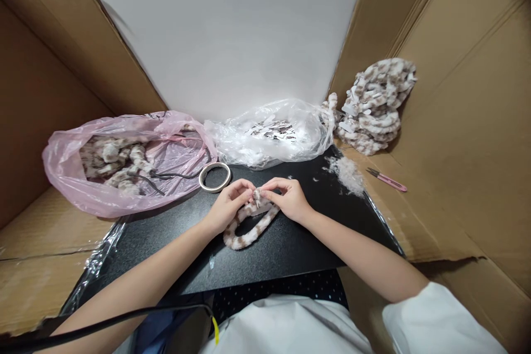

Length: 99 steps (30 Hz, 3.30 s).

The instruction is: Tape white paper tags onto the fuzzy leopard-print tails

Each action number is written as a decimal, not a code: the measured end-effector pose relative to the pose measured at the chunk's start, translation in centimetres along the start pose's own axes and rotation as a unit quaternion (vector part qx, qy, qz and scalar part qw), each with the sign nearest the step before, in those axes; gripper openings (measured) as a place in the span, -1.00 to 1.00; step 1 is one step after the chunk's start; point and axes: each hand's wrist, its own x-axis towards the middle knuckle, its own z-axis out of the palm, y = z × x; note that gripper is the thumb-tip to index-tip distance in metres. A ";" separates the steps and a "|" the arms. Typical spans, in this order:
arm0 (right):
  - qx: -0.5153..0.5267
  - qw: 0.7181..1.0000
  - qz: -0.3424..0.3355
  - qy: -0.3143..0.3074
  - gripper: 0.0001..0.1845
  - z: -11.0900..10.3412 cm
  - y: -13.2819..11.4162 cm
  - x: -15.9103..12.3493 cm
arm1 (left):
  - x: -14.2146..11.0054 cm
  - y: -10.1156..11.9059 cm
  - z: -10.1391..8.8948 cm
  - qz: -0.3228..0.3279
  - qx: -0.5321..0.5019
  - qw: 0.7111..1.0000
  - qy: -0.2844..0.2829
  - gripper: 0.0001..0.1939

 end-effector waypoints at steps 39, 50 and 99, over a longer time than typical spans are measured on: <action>-0.177 0.983 0.029 -0.043 -0.58 3.6 -2.9 0.2 | 1.2 2.7 -3.2 0.014 -0.099 0.995 -0.010 -0.68; -0.300 0.926 -0.007 -0.228 -0.86 4.5 -3.9 3.8 | -0.8 8.6 -4.2 0.105 0.340 0.914 -0.195 -0.87; -0.376 0.920 -0.038 -0.107 -0.79 -3.6 -18.3 3.0 | 1.2 3.4 -7.5 -0.038 -0.220 0.974 -0.045 -0.70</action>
